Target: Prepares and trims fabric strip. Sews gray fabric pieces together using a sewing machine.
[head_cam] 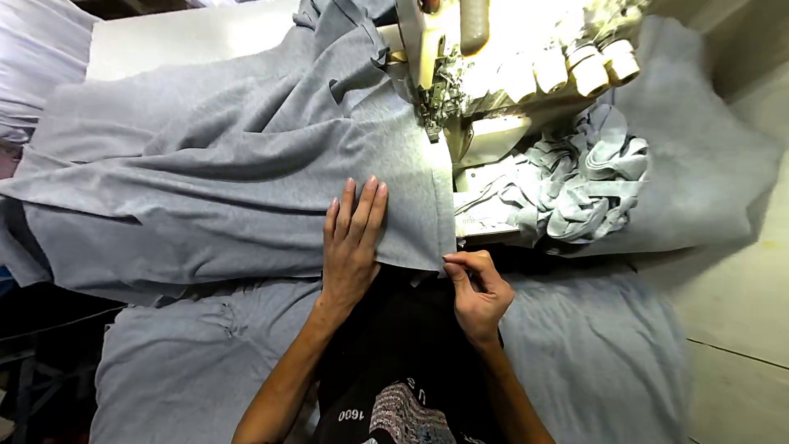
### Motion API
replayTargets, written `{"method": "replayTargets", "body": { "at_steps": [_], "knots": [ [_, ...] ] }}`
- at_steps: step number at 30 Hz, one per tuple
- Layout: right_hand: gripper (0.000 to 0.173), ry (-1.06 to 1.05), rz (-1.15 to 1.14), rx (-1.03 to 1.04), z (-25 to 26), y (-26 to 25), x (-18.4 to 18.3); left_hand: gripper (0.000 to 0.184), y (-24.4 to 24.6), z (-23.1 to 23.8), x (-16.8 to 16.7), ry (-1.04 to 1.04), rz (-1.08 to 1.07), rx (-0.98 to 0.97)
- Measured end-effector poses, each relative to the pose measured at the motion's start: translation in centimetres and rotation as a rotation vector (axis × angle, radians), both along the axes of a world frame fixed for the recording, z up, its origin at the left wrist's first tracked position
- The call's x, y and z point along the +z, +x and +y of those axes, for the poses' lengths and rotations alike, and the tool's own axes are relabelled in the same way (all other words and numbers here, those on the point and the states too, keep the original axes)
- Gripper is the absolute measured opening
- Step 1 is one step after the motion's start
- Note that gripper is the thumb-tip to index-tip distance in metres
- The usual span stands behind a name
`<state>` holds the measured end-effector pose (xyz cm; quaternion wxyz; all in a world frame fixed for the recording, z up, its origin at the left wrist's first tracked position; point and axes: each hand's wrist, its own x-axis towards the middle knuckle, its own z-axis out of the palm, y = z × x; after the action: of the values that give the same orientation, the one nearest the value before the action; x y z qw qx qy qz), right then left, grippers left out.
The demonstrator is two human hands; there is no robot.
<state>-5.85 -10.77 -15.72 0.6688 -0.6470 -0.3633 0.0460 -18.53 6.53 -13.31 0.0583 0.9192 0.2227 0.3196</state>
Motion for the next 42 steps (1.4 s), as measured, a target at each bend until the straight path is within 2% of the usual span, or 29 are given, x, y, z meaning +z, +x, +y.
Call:
{"method": "replayTargets", "body": {
  "at_steps": [10,16,23,27,31,35,37,39,40,42],
  "knots": [
    [0.011,0.031,0.032,0.031,1.1,0.2,0.1,0.073,0.2,2.1,0.6,0.031,0.007,-0.035],
    [0.013,0.042,0.024,-0.002,3.7,1.8,1.9,0.077,1.2,4.6,1.9,0.002,0.010,-0.069],
    [0.017,0.006,-0.040,-0.009,8.3,4.6,4.3,0.096,2.8,8.5,3.9,-0.142,0.083,-0.093],
    [0.018,-0.053,-0.078,-0.108,9.8,4.5,5.6,0.110,3.4,10.4,4.9,-0.232,0.138,-0.088],
    [0.020,-0.048,-0.067,-0.154,10.0,3.8,5.3,0.120,3.1,13.3,5.5,-0.324,0.183,-0.256],
    [0.025,-0.066,-0.035,-0.140,9.7,3.1,4.9,0.112,1.7,15.1,8.5,-0.512,0.334,-0.415],
    [0.027,-0.066,-0.009,-0.126,9.5,2.9,4.7,0.103,2.0,15.7,10.3,-0.607,0.289,-0.378],
    [0.030,-0.061,0.027,-0.105,9.2,2.6,4.5,0.084,4.1,15.5,11.2,-0.674,0.128,-0.203],
    [0.031,-0.063,0.047,-0.095,9.1,2.5,4.4,0.079,5.7,15.3,11.3,-0.651,0.055,-0.095],
    [0.034,-0.068,0.071,-0.084,8.9,2.1,4.0,0.083,9.0,16.1,10.4,-0.489,-0.031,0.046]
  ]
}}
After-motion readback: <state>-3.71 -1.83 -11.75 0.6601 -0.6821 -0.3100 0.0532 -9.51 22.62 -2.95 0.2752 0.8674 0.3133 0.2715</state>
